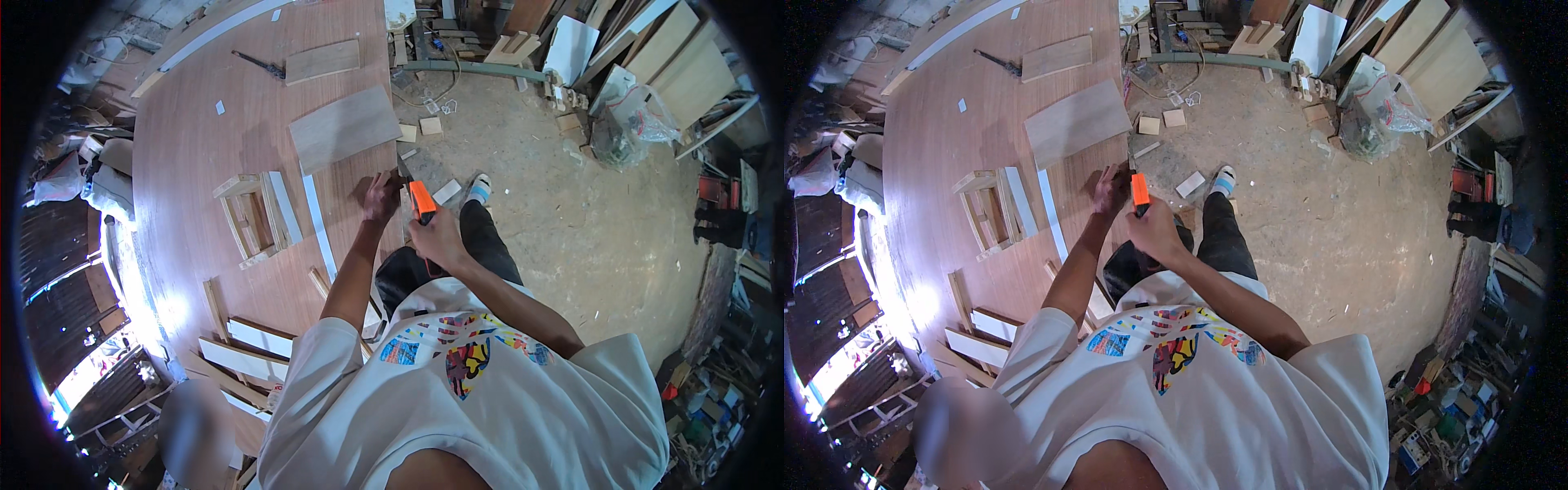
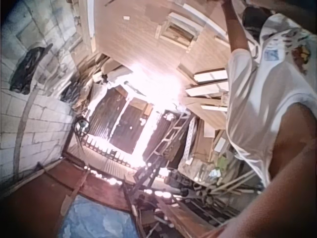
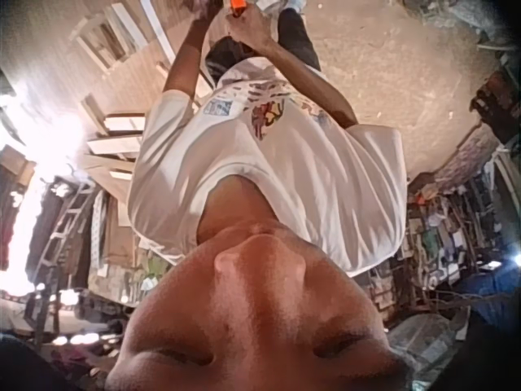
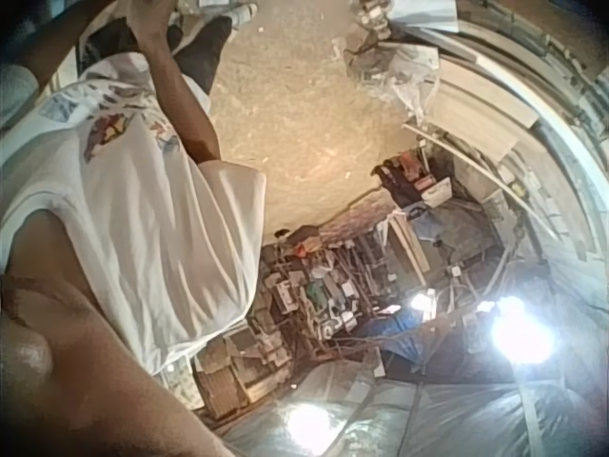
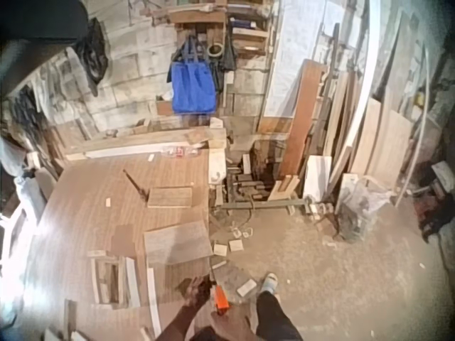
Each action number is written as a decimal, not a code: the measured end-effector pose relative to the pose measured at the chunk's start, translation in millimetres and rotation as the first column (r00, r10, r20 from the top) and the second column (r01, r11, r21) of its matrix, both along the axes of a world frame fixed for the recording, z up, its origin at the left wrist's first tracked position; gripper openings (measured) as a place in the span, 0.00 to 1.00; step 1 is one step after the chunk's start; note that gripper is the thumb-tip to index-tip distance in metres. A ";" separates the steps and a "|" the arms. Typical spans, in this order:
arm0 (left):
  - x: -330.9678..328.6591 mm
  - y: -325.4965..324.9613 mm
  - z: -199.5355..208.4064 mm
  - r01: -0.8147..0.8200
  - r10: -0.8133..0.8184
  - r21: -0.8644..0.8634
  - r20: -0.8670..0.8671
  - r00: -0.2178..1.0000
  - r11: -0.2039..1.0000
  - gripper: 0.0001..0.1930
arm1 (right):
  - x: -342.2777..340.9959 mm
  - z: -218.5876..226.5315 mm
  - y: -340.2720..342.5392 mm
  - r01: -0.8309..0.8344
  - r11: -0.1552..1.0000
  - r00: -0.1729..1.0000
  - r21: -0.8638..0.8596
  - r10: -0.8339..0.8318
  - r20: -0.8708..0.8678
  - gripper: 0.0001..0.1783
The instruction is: Assembling and inspecting a small wooden box using pre-cut pieces and a hand saw in a workshop environment.
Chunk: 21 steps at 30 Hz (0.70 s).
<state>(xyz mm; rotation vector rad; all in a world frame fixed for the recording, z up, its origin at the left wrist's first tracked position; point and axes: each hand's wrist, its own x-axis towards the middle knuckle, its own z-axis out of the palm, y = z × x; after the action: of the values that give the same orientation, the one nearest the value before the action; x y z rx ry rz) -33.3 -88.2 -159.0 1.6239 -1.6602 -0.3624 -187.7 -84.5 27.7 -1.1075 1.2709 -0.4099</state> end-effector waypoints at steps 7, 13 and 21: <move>-2.0 28.6 17.3 -0.326 0.367 0.169 -0.455 0.812 0.930 0.10 | -24.5 0.9 -31.5 0.093 0.996 0.995 0.015 -0.092 -0.036 0.03; -11.0 40.2 118.2 -0.072 0.274 0.282 -0.957 -0.095 0.957 0.14 | -70.9 22.8 -39.6 -0.047 0.874 0.998 -0.483 0.022 -0.058 0.04; 6.8 50.2 154.4 -0.163 0.069 0.112 -0.965 -0.252 0.980 0.18 | -23.1 18.6 -88.7 -0.519 0.433 0.844 -0.736 0.126 -0.521 0.12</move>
<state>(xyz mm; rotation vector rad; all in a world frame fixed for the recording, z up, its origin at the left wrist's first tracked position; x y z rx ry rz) -26.5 -38.0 -4.6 0.7088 -0.0848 -1.1482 -210.8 -173.1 46.3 -2.4010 1.1198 -0.5577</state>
